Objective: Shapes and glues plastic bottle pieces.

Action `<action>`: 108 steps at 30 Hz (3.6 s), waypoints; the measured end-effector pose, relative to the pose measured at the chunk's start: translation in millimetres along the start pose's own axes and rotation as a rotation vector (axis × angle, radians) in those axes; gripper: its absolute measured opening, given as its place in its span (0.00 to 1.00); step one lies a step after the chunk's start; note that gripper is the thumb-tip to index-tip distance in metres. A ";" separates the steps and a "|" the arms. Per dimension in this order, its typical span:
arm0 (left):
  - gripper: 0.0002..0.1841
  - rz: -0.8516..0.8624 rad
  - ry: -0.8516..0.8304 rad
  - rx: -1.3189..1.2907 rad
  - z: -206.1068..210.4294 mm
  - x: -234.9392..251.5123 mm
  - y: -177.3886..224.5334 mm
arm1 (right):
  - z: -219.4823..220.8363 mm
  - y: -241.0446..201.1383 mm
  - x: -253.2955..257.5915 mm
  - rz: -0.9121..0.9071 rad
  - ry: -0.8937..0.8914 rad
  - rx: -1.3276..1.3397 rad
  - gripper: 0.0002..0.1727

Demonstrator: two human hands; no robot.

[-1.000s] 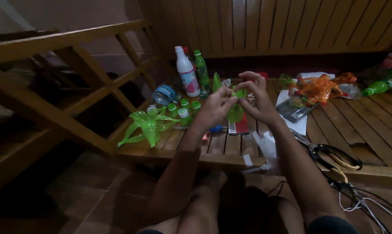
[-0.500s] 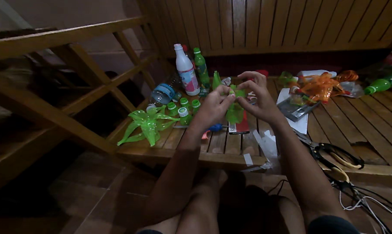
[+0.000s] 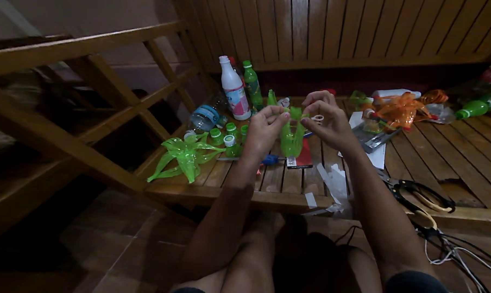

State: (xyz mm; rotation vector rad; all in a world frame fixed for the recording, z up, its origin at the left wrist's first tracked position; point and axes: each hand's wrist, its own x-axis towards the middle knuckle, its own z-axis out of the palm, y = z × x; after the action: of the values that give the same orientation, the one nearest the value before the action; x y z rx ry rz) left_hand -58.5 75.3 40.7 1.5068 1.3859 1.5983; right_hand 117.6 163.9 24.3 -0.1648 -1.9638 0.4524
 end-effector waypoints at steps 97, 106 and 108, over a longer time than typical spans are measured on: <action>0.05 0.203 -0.081 -0.057 11.7 3.3 -25.1 | -1.8 17.0 -0.4 0.530 -0.073 0.323 0.31; 0.07 0.200 0.022 0.031 13.9 -3.2 -12.3 | 2.2 10.5 -0.2 0.405 0.002 0.270 0.33; 0.06 0.167 0.027 0.041 15.3 -4.6 -8.6 | 3.4 9.8 0.0 0.384 -0.007 0.274 0.33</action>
State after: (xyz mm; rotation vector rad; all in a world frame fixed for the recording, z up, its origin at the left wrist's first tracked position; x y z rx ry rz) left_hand -45.2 78.7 28.7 1.6688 1.3448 1.7047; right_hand 113.7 172.0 19.3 -0.3672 -1.8566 0.9662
